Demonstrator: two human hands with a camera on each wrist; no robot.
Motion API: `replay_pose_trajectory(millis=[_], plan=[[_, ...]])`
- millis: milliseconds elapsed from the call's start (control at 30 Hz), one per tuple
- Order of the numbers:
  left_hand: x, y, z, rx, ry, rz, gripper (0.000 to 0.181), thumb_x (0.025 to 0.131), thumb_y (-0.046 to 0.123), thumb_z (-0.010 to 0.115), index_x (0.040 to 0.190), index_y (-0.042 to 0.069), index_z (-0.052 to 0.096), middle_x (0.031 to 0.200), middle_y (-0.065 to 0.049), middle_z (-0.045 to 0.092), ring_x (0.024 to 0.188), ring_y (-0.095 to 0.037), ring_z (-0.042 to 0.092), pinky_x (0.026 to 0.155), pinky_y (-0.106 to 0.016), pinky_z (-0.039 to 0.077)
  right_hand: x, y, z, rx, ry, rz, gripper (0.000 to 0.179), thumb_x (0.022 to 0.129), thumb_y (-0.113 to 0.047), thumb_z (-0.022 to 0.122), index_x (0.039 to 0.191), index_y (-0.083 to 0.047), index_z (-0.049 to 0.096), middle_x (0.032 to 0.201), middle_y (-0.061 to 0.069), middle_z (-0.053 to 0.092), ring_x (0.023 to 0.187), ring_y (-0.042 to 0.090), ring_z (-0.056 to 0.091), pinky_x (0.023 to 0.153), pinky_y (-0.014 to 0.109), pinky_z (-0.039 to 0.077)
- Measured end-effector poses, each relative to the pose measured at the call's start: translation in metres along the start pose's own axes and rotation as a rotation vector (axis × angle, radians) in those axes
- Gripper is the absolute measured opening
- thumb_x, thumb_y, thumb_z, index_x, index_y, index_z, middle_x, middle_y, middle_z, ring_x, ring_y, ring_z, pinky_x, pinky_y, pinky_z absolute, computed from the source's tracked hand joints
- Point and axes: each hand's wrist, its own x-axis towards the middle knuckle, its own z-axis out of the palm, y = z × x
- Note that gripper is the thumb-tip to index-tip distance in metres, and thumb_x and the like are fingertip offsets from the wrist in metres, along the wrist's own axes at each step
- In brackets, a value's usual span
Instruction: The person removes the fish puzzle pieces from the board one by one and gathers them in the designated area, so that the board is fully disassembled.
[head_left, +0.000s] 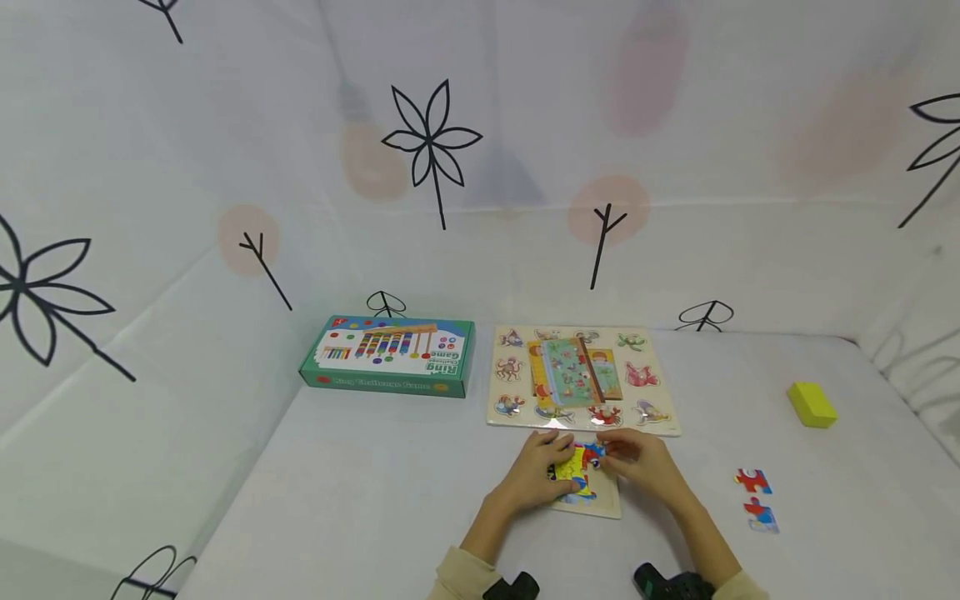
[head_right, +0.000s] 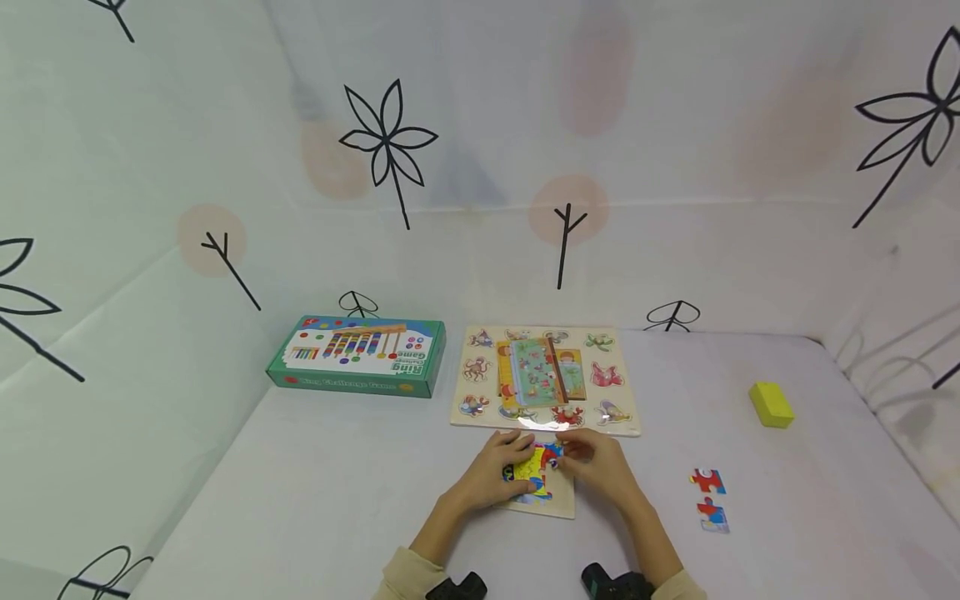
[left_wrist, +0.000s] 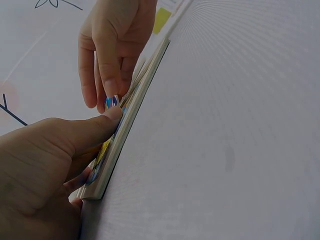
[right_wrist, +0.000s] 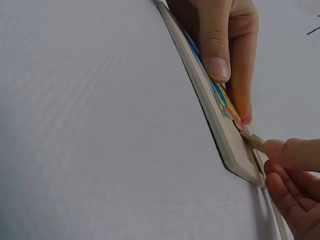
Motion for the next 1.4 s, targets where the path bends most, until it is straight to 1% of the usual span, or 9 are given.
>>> replay_pose_trajectory(millis=[233, 367, 467, 567, 767, 900, 1033, 1300, 1400], plan=[[0.000, 0.001, -0.001, -0.010, 0.010, 0.006, 0.053, 0.084, 0.031, 0.071, 0.129, 0.008, 0.057, 0.140, 0.000, 0.049, 0.134, -0.022, 0.037, 0.113, -0.042, 0.024, 0.002, 0.001, -0.003, 0.013, -0.049, 0.056, 0.029, 0.078, 0.001, 0.073, 0.105, 0.009, 0.065, 0.098, 0.019, 0.068, 0.076, 0.014, 0.064, 0.070, 0.019, 0.054], [-0.001, 0.001, -0.002, -0.006, 0.009, 0.006, 0.053, 0.084, 0.032, 0.070, 0.130, 0.008, 0.057, 0.140, 0.000, 0.049, 0.134, -0.022, 0.037, 0.113, -0.041, 0.024, 0.003, 0.003, -0.003, 0.047, -0.064, 0.126, 0.030, 0.079, 0.000, 0.072, 0.106, 0.009, 0.065, 0.101, 0.020, 0.068, 0.077, 0.014, 0.064, 0.072, 0.017, 0.053], [-0.001, 0.002, -0.003, -0.009, 0.006, 0.005, 0.053, 0.084, 0.032, 0.070, 0.130, 0.008, 0.057, 0.140, 0.000, 0.048, 0.134, -0.022, 0.037, 0.113, -0.041, 0.024, 0.002, 0.004, -0.003, 0.061, -0.062, 0.128, 0.030, 0.079, 0.001, 0.072, 0.107, 0.010, 0.065, 0.099, 0.019, 0.068, 0.076, 0.012, 0.062, 0.071, 0.016, 0.053], [-0.001, 0.002, -0.003, -0.015, 0.004, 0.008, 0.053, 0.084, 0.032, 0.070, 0.130, 0.008, 0.056, 0.140, -0.001, 0.048, 0.135, -0.023, 0.037, 0.113, -0.042, 0.024, 0.001, 0.005, -0.002, 0.071, -0.026, 0.071, 0.030, 0.077, 0.003, 0.073, 0.105, 0.010, 0.066, 0.095, 0.018, 0.068, 0.074, 0.009, 0.061, 0.069, 0.017, 0.053], [-0.001, 0.001, -0.002, -0.006, 0.005, 0.012, 0.054, 0.084, 0.032, 0.070, 0.130, 0.008, 0.056, 0.140, 0.000, 0.048, 0.134, -0.023, 0.037, 0.113, -0.042, 0.024, 0.001, 0.006, 0.005, 0.109, 0.062, -0.117, 0.028, 0.073, 0.007, 0.074, 0.099, 0.009, 0.067, 0.092, 0.021, 0.068, 0.072, 0.002, 0.060, 0.068, 0.015, 0.052], [-0.001, 0.001, -0.002, 0.002, 0.010, 0.019, 0.054, 0.083, 0.032, 0.071, 0.130, 0.008, 0.057, 0.140, 0.000, 0.049, 0.134, -0.023, 0.038, 0.113, -0.042, 0.026, 0.002, 0.005, 0.010, 0.129, 0.076, -0.166, 0.026, 0.073, 0.009, 0.073, 0.099, 0.010, 0.066, 0.092, 0.023, 0.067, 0.072, 0.001, 0.060, 0.067, 0.014, 0.052], [-0.001, 0.002, -0.003, 0.003, 0.017, 0.025, 0.054, 0.083, 0.031, 0.072, 0.129, 0.008, 0.057, 0.139, -0.001, 0.050, 0.133, -0.023, 0.038, 0.112, -0.041, 0.028, 0.003, 0.002, 0.010, 0.117, 0.059, -0.124, 0.026, 0.076, 0.006, 0.072, 0.100, 0.010, 0.066, 0.091, 0.023, 0.067, 0.073, 0.002, 0.061, 0.067, 0.015, 0.053], [-0.001, 0.001, -0.002, 0.007, 0.007, 0.030, 0.053, 0.083, 0.031, 0.071, 0.128, 0.007, 0.058, 0.139, -0.002, 0.050, 0.133, -0.024, 0.038, 0.112, -0.039, 0.028, -0.001, 0.005, -0.002, 0.111, -0.005, 0.107, 0.028, 0.077, 0.002, 0.072, 0.102, 0.013, 0.065, 0.092, 0.021, 0.068, 0.071, 0.004, 0.062, 0.066, 0.018, 0.054], [-0.001, 0.001, -0.002, 0.005, -0.001, 0.027, 0.052, 0.084, 0.031, 0.071, 0.129, 0.007, 0.058, 0.140, -0.001, 0.049, 0.134, -0.023, 0.037, 0.113, -0.040, 0.026, -0.002, 0.006, -0.003, 0.090, -0.021, 0.125, 0.028, 0.077, 0.001, 0.073, 0.102, 0.013, 0.065, 0.091, 0.019, 0.068, 0.071, 0.005, 0.061, 0.065, 0.019, 0.054]])
